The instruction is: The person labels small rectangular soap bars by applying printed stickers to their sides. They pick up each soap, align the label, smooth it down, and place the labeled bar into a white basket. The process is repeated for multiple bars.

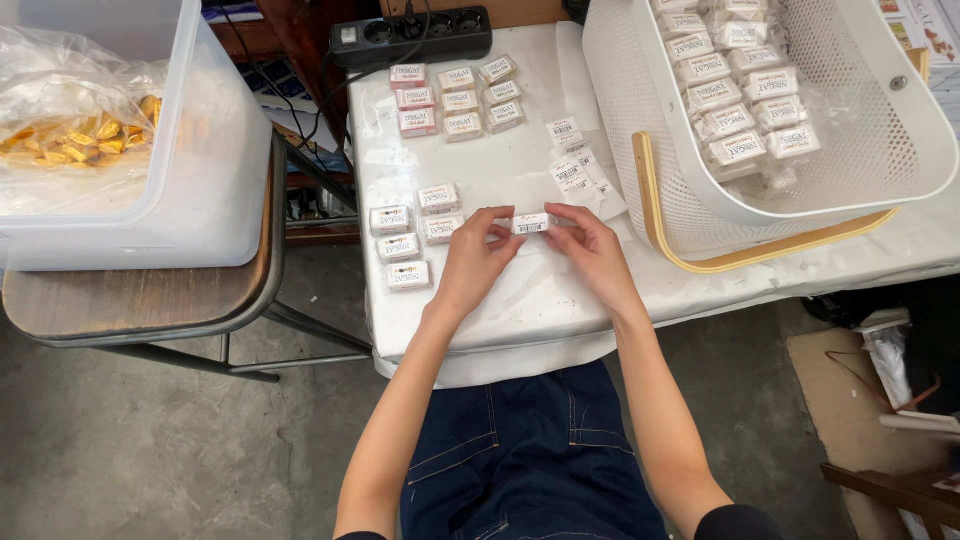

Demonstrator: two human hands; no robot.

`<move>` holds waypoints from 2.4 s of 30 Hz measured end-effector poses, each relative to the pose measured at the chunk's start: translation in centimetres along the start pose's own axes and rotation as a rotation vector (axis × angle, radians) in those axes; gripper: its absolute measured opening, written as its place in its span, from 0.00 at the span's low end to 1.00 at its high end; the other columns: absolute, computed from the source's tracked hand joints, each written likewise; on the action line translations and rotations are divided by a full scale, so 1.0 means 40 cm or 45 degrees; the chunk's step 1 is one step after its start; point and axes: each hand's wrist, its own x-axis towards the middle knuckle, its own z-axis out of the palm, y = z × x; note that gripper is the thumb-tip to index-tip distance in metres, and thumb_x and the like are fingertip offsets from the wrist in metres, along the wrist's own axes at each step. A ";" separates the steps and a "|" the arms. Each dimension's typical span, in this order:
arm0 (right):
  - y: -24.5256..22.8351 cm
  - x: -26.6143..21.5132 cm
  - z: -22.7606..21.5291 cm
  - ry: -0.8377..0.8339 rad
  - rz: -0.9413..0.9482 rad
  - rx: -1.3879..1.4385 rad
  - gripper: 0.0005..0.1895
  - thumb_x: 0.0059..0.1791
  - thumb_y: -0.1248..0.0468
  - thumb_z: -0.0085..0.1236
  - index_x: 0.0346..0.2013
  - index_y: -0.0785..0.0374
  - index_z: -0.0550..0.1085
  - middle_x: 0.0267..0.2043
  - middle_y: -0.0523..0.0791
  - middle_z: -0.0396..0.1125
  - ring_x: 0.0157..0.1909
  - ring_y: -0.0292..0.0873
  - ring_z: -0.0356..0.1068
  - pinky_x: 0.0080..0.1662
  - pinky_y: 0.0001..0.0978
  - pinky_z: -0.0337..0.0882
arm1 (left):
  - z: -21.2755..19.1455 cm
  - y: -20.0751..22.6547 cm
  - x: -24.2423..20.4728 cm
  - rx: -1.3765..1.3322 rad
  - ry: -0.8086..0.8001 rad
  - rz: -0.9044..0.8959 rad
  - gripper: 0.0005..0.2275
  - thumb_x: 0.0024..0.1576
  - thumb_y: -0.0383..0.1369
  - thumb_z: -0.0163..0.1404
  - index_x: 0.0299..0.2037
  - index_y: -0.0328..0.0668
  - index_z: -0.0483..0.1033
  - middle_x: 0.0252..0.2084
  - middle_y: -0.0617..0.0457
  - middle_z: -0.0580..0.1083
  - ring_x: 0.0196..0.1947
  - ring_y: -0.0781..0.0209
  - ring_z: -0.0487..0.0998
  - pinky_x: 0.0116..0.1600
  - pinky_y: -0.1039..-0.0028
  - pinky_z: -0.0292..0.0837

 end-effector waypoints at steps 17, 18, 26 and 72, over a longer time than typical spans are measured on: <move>0.014 -0.005 0.013 0.103 -0.182 -0.295 0.13 0.47 0.70 0.59 0.47 0.60 0.74 0.51 0.46 0.66 0.43 0.41 0.72 0.44 0.28 0.75 | 0.025 -0.065 0.010 0.313 0.015 0.260 0.11 0.55 0.23 0.53 0.48 0.35 0.73 0.45 0.43 0.73 0.43 0.49 0.78 0.47 0.71 0.79; 0.015 -0.004 0.012 0.103 -0.183 -0.294 0.13 0.47 0.70 0.59 0.47 0.60 0.74 0.51 0.46 0.66 0.43 0.41 0.72 0.44 0.28 0.75 | 0.025 -0.066 0.010 0.314 0.015 0.261 0.11 0.55 0.23 0.53 0.48 0.35 0.73 0.45 0.43 0.73 0.43 0.49 0.78 0.47 0.71 0.79; 0.031 0.001 0.005 0.092 -0.152 -0.188 0.13 0.47 0.71 0.58 0.46 0.63 0.75 0.49 0.46 0.68 0.42 0.38 0.72 0.45 0.27 0.75 | 0.022 -0.054 0.008 0.323 0.007 0.152 0.11 0.55 0.23 0.52 0.48 0.33 0.74 0.45 0.43 0.74 0.43 0.52 0.78 0.47 0.73 0.79; -0.022 -0.025 0.191 -0.281 -0.252 -0.288 0.12 0.47 0.69 0.59 0.45 0.64 0.73 0.52 0.47 0.66 0.47 0.45 0.72 0.43 0.29 0.75 | -0.221 -0.170 -0.101 0.274 0.231 0.119 0.21 0.66 0.33 0.28 0.70 0.42 0.48 0.73 0.40 0.42 0.72 0.45 0.39 0.72 0.56 0.28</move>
